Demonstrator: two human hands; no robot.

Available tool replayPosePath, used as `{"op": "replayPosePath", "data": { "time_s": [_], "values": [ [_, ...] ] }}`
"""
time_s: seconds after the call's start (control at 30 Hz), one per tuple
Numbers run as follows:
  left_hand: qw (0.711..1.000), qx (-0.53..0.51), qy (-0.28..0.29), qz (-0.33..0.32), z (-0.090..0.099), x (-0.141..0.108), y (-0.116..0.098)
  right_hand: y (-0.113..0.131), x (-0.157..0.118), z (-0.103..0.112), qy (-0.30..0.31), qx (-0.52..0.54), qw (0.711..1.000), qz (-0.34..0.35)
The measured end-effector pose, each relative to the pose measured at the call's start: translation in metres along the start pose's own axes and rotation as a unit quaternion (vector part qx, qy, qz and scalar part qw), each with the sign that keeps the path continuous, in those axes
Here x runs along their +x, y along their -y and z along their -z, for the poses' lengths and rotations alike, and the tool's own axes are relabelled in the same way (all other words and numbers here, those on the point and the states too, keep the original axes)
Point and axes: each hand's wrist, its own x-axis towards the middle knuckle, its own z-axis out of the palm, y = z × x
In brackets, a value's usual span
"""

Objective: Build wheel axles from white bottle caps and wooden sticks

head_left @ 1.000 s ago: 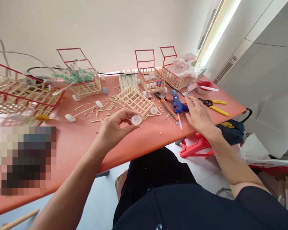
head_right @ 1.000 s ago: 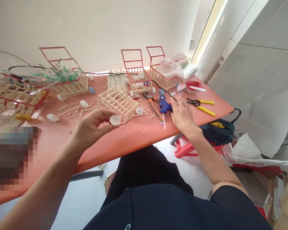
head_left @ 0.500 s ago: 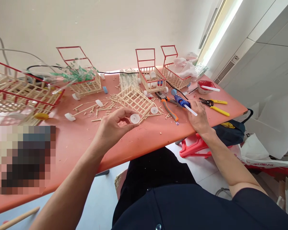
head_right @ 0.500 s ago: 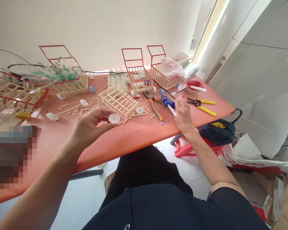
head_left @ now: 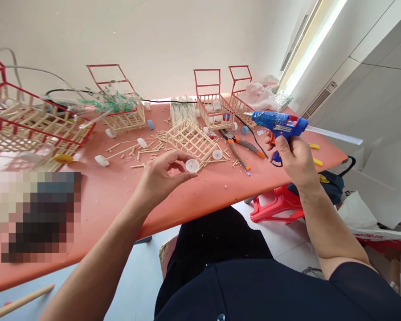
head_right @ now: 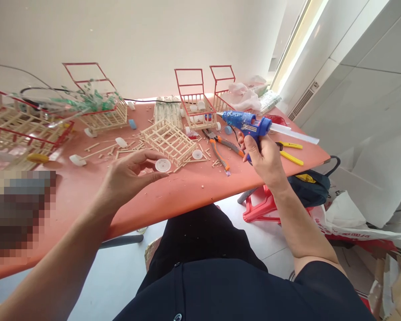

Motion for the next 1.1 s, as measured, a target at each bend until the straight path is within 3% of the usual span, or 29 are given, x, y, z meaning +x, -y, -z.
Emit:
{"op": "replayPosePath", "data": {
  "time_s": [0.23, 0.3, 0.5, 0.8, 1.1],
  "values": [
    [1.0, -0.012, -0.013, -0.015, -0.003, 0.002, -0.001, 0.028, 0.005, -0.01, 0.215, 0.059, 0.974, 0.044],
    [0.999, -0.009, -0.011, -0.031, -0.003, 0.002, -0.001, 0.031, 0.004, -0.016, 0.248, 0.057, 0.965, 0.068],
    [0.997, 0.037, -0.01, -0.072, -0.005, 0.002, -0.001, 0.033, 0.0, -0.028, 0.256, -0.028, 0.961, 0.106],
    [0.993, 0.054, -0.006, -0.101, -0.006, 0.003, 0.001, 0.031, -0.003, -0.037, 0.247, -0.049, 0.961, 0.117],
    [0.994, 0.06, -0.002, -0.088, -0.006, 0.002, -0.001, 0.027, -0.004, -0.041, 0.223, -0.079, 0.958, 0.159]
  ]
}}
